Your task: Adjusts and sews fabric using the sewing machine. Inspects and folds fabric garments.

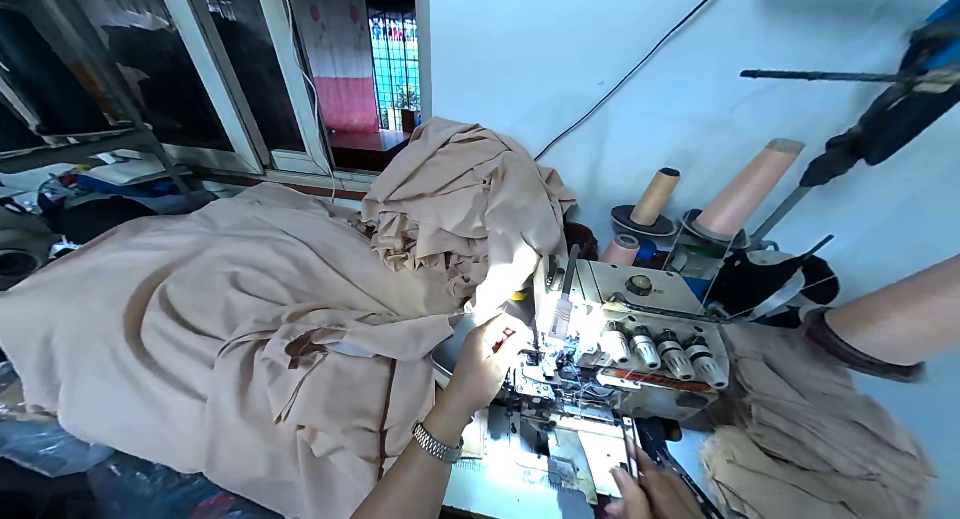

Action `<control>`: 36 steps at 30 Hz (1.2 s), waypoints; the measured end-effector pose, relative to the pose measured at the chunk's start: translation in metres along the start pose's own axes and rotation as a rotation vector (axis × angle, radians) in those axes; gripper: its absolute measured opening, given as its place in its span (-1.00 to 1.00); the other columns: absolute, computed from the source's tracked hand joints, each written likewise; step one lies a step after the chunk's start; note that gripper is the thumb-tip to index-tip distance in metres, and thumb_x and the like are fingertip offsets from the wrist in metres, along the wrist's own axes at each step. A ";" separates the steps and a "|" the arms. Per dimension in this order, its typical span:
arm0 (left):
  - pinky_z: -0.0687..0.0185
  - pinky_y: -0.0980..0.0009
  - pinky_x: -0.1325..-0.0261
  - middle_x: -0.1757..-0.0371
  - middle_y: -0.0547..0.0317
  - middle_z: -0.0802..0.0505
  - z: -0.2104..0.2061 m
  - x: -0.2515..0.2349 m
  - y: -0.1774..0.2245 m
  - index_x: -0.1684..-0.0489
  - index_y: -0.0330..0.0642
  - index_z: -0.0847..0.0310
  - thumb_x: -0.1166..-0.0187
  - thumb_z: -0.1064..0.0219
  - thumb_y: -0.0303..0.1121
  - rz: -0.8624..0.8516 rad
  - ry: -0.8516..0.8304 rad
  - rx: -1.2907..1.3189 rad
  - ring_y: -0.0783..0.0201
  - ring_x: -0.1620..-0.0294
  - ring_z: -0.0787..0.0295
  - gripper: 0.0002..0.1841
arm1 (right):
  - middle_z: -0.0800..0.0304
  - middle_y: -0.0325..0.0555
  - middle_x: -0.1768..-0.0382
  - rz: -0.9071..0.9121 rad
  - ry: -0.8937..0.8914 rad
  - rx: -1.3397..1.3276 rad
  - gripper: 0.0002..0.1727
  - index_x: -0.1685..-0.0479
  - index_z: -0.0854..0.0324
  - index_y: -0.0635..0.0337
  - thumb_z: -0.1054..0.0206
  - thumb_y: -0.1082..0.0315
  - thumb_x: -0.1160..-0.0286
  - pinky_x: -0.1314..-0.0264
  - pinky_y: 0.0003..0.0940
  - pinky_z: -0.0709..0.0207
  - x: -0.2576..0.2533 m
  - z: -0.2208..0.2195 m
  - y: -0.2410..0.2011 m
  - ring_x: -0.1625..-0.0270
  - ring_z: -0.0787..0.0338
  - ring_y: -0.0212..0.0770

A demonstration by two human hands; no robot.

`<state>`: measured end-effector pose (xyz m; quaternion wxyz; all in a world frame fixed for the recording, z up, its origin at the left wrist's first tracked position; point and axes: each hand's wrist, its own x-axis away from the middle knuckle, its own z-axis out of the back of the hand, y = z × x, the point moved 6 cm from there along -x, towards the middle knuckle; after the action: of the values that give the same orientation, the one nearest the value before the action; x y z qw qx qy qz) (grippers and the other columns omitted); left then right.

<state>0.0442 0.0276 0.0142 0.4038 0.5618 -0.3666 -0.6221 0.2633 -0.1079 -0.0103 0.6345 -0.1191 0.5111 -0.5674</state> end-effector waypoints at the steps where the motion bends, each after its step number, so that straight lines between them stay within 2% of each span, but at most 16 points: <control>1: -0.55 0.50 0.36 0.36 0.20 -0.74 0.000 0.000 0.001 0.16 -0.17 -0.73 -0.68 -0.24 -0.47 -0.001 0.005 -0.007 0.39 0.44 -0.61 -0.88 | -0.73 0.16 0.32 -0.008 -0.049 0.050 -0.62 -0.26 -0.69 0.56 -0.29 0.45 -0.58 0.37 -0.39 -0.73 -0.003 -0.008 -0.010 0.46 -0.76 -0.24; 4: -0.55 0.49 0.35 0.35 0.21 -0.74 0.001 0.001 0.001 0.14 -0.18 -0.73 -0.68 -0.24 -0.46 0.001 0.015 -0.008 0.39 0.43 -0.62 -0.87 | -0.87 0.23 0.19 0.052 -0.114 0.215 -0.61 -0.31 -0.71 0.46 -0.30 0.42 -0.59 0.25 -0.01 -0.73 -0.017 -0.025 -0.034 0.31 -0.87 0.08; 8: -0.51 0.50 0.38 0.39 0.20 -0.72 0.001 0.000 0.001 0.17 -0.20 -0.72 -0.67 -0.25 -0.48 0.015 0.013 0.003 0.40 0.47 -0.58 -0.89 | -0.89 0.24 0.23 0.110 -0.096 0.365 -0.63 -0.27 -0.73 0.48 -0.24 0.44 -0.60 0.30 0.09 -0.73 -0.028 -0.038 -0.049 0.32 -0.91 0.17; 12: -0.52 0.49 0.36 0.39 0.21 -0.72 0.001 0.000 0.000 0.17 -0.18 -0.72 -0.67 -0.24 -0.48 0.007 0.006 -0.006 0.40 0.46 -0.58 -0.88 | -0.89 0.25 0.25 0.074 -0.100 0.464 -0.65 -0.20 -0.76 0.48 -0.25 0.47 -0.57 0.31 0.11 -0.72 -0.031 -0.043 -0.054 0.33 -0.91 0.20; 15: -0.54 0.49 0.34 0.36 0.21 -0.74 0.001 0.000 0.001 0.17 -0.18 -0.73 -0.68 -0.25 -0.47 -0.005 0.006 -0.004 0.39 0.44 -0.61 -0.88 | -0.89 0.25 0.23 0.019 -0.148 0.532 -0.64 -0.25 -0.74 0.45 -0.23 0.48 -0.59 0.28 0.10 -0.72 -0.034 -0.049 -0.057 0.31 -0.91 0.20; 21: -0.52 0.48 0.35 0.38 0.21 -0.72 0.001 -0.001 0.000 0.20 -0.18 -0.71 -0.68 -0.22 -0.47 -0.004 -0.007 0.019 0.39 0.44 -0.59 -0.86 | -0.84 0.28 0.04 -0.183 -0.414 0.727 -0.58 -0.43 -0.59 0.44 -0.10 0.43 -0.72 0.01 0.04 -0.71 -0.044 -0.058 -0.074 0.07 -0.89 0.23; 26: -0.55 0.48 0.34 0.37 0.21 -0.74 0.001 -0.001 0.002 0.19 -0.18 -0.71 -0.68 -0.22 -0.47 0.003 -0.006 0.033 0.39 0.44 -0.61 -0.87 | -0.84 0.25 0.07 -0.233 -0.495 0.784 -0.64 -0.27 -0.65 0.44 -0.07 0.44 -0.71 -0.02 0.01 -0.70 -0.053 -0.061 -0.079 0.02 -0.89 0.18; 27: -0.53 0.49 0.34 0.38 0.21 -0.73 0.001 0.000 0.002 0.20 -0.18 -0.71 -0.68 -0.23 -0.47 0.000 -0.003 0.035 0.39 0.44 -0.60 -0.87 | -0.84 0.25 -0.01 -0.277 -0.538 0.775 -0.62 -0.31 -0.63 0.43 -0.02 0.44 -0.74 -0.13 -0.01 -0.67 -0.055 -0.060 -0.082 -0.08 -0.87 0.17; 29: -0.53 0.51 0.34 0.39 0.23 -0.73 0.001 0.000 0.003 0.20 -0.17 -0.72 -0.67 -0.21 -0.48 -0.007 0.006 0.037 0.41 0.44 -0.60 -0.86 | -0.74 0.27 -0.28 -0.425 -0.682 0.735 -0.56 -0.48 -0.50 0.43 0.10 0.43 -0.81 -0.44 -0.08 -0.50 -0.059 -0.058 -0.093 -0.37 -0.74 0.12; 30: -0.53 0.51 0.34 0.39 0.23 -0.72 0.001 0.000 0.003 0.20 -0.17 -0.72 -0.67 -0.21 -0.49 -0.012 0.008 0.035 0.42 0.44 -0.60 -0.86 | -0.73 0.26 -0.32 -0.448 -0.705 0.727 -0.55 -0.50 -0.48 0.43 0.12 0.43 -0.82 -0.47 -0.09 -0.47 -0.060 -0.057 -0.095 -0.41 -0.72 0.10; 31: -0.52 0.52 0.35 0.39 0.24 -0.72 0.001 0.000 0.003 0.20 -0.17 -0.72 -0.67 -0.21 -0.49 -0.016 0.010 0.030 0.42 0.45 -0.60 -0.85 | -0.75 0.24 -0.27 -0.438 -0.682 0.727 -0.56 -0.46 -0.52 0.40 0.12 0.43 -0.81 -0.43 -0.10 -0.51 -0.060 -0.058 -0.091 -0.37 -0.75 0.09; 33: -0.52 0.50 0.35 0.38 0.23 -0.73 0.001 0.000 0.002 0.19 -0.18 -0.72 -0.68 -0.20 -0.49 -0.023 0.004 0.023 0.41 0.44 -0.60 -0.85 | -0.86 0.17 -0.03 -0.344 -0.538 0.717 -0.60 -0.27 -0.67 0.35 0.04 0.42 -0.75 -0.22 -0.07 -0.64 -0.058 -0.061 -0.074 -0.15 -0.86 0.07; 36: -0.53 0.48 0.34 0.36 0.21 -0.75 0.001 0.000 0.000 0.19 -0.18 -0.72 -0.68 -0.21 -0.48 -0.020 0.003 0.032 0.38 0.43 -0.61 -0.86 | -0.88 0.19 0.26 -0.192 -0.324 0.561 -0.69 -0.09 -0.78 0.35 -0.13 0.41 -0.71 -0.01 0.09 -0.70 -0.053 -0.059 -0.061 0.11 -0.91 0.17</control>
<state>0.0431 0.0278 0.0148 0.3890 0.5727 -0.3702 -0.6195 0.1890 -0.0579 0.0354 0.6594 -0.0760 0.2141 -0.7167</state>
